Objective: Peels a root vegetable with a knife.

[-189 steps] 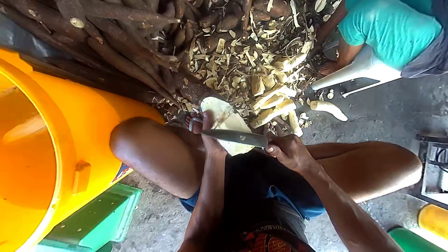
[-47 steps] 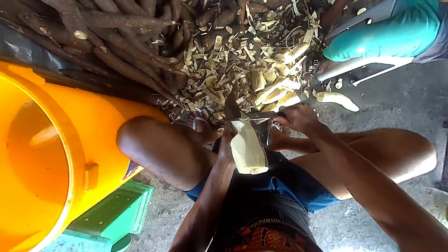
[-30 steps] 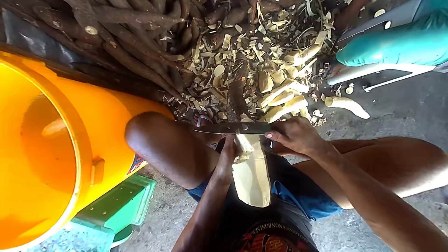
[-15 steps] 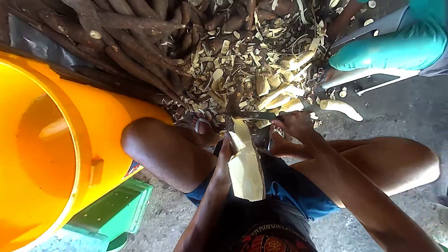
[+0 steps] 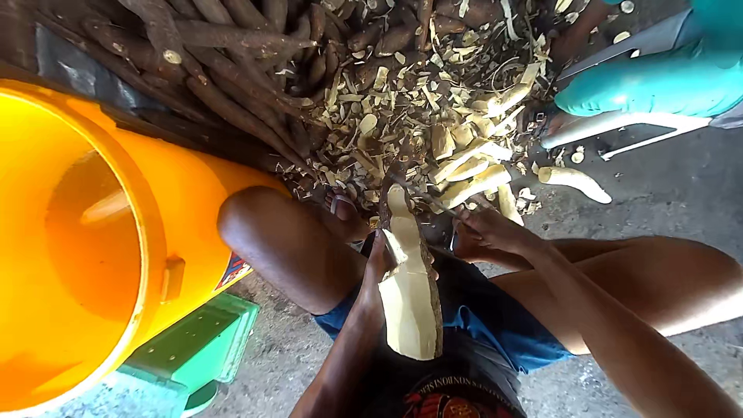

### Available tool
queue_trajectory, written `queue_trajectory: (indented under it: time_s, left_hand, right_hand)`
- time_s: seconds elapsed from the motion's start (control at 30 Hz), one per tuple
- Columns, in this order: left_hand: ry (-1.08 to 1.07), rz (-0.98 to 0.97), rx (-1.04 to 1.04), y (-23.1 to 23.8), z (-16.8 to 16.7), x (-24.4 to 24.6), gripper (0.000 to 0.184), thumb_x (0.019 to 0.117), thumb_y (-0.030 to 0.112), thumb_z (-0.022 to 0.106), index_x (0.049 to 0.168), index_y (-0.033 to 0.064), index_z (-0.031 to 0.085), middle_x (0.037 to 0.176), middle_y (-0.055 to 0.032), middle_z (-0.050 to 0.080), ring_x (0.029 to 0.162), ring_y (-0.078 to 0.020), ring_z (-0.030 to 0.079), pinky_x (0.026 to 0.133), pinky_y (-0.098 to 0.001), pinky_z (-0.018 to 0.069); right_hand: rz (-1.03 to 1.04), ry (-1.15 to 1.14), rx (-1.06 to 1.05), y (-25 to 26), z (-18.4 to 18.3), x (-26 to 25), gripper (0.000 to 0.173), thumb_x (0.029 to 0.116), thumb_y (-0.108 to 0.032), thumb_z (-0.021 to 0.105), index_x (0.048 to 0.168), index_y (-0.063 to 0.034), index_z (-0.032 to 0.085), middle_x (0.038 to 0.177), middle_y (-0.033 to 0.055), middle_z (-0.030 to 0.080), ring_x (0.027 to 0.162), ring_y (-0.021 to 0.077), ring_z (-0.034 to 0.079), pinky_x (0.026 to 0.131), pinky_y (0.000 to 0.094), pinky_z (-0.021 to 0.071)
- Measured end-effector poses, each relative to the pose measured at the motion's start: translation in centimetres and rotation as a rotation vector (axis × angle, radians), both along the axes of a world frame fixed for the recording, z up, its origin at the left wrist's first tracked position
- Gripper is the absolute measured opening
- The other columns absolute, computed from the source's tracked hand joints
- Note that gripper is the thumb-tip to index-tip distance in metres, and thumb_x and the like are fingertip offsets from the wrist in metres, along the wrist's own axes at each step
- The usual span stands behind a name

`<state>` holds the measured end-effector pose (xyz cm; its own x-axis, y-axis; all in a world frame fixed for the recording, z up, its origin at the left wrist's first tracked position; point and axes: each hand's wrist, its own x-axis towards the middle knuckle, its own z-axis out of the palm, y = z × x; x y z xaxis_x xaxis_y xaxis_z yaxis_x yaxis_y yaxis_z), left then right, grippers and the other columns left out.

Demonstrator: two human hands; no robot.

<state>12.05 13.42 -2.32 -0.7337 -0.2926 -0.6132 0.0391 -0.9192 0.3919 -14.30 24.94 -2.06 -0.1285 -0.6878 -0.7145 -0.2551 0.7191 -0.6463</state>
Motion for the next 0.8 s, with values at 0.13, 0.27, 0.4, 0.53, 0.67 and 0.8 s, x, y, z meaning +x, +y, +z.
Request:
queue_trajectory:
  time_s: [0.13,0.27,0.4,0.53,0.67,0.8]
  left_hand:
    - [-0.058,0.012,-0.203,-0.1,-0.7,-0.7,0.069,0.1034,0.061,0.022,0.136,0.0068,0.049,0.105,-0.0124,0.071,0.093,-0.0241,0.072,0.077,-0.0431,0.0618]
    - [-0.216,-0.002,-0.31,-0.2,1.7,-1.1,0.058,0.1102,0.043,0.015,0.141,0.0046,0.045,0.114,-0.0057,0.067,0.103,-0.007,0.066,0.088,-0.028,0.0569]
    - [-0.155,-0.019,-0.192,0.3,0.2,-0.2,0.066,0.1089,0.052,0.013,0.137,0.0065,0.052,0.111,-0.0143,0.07,0.099,-0.0214,0.07,0.084,-0.0409,0.0606]
    - [-0.13,-0.034,-0.094,1.2,-0.5,1.2,0.074,0.1052,0.063,0.014,0.137,0.009,0.054,0.11,-0.0192,0.07,0.098,-0.0319,0.071,0.081,-0.0509,0.0611]
    - [-0.187,-0.015,-0.122,0.9,0.4,0.5,0.069,0.1077,0.056,0.009,0.137,0.0086,0.051,0.108,-0.0147,0.071,0.097,-0.0271,0.071,0.081,-0.0476,0.0615]
    - [-0.188,0.018,-0.079,0.5,0.6,-0.4,0.067,0.109,0.049,0.005,0.134,0.0063,0.05,0.102,-0.0137,0.071,0.091,-0.0251,0.072,0.075,-0.0447,0.0622]
  right_hand:
    - [0.208,0.439,-0.193,-1.0,0.5,0.6,0.077,0.0997,-0.073,0.029,0.078,-0.0092,0.066,0.066,0.007,0.058,0.07,0.0259,0.063,0.067,0.0526,0.0501]
    - [0.298,0.618,-0.184,-1.8,-0.2,0.0,0.077,0.099,-0.075,0.031,0.078,-0.0093,0.067,0.066,0.0102,0.061,0.071,0.0315,0.067,0.064,0.0555,0.0522]
    - [0.294,0.572,-0.061,-2.1,-1.8,-1.7,0.071,0.0995,-0.072,0.037,0.08,-0.0108,0.068,0.069,0.0099,0.063,0.074,0.0312,0.067,0.067,0.056,0.0517]
    - [0.246,0.474,0.013,-1.5,-2.9,-2.8,0.065,0.1028,-0.064,0.041,0.083,-0.0096,0.07,0.074,0.0105,0.066,0.077,0.0301,0.067,0.073,0.0576,0.0524]
    - [0.264,0.471,-0.007,-2.0,-1.6,-0.8,0.067,0.1025,-0.065,0.04,0.086,-0.0081,0.07,0.076,0.0125,0.065,0.081,0.032,0.066,0.075,0.0574,0.0516]
    - [0.305,0.755,0.005,-2.4,-2.4,-1.4,0.06,0.1042,-0.058,0.046,0.088,-0.0054,0.069,0.076,0.017,0.068,0.081,0.0391,0.07,0.069,0.059,0.0537]
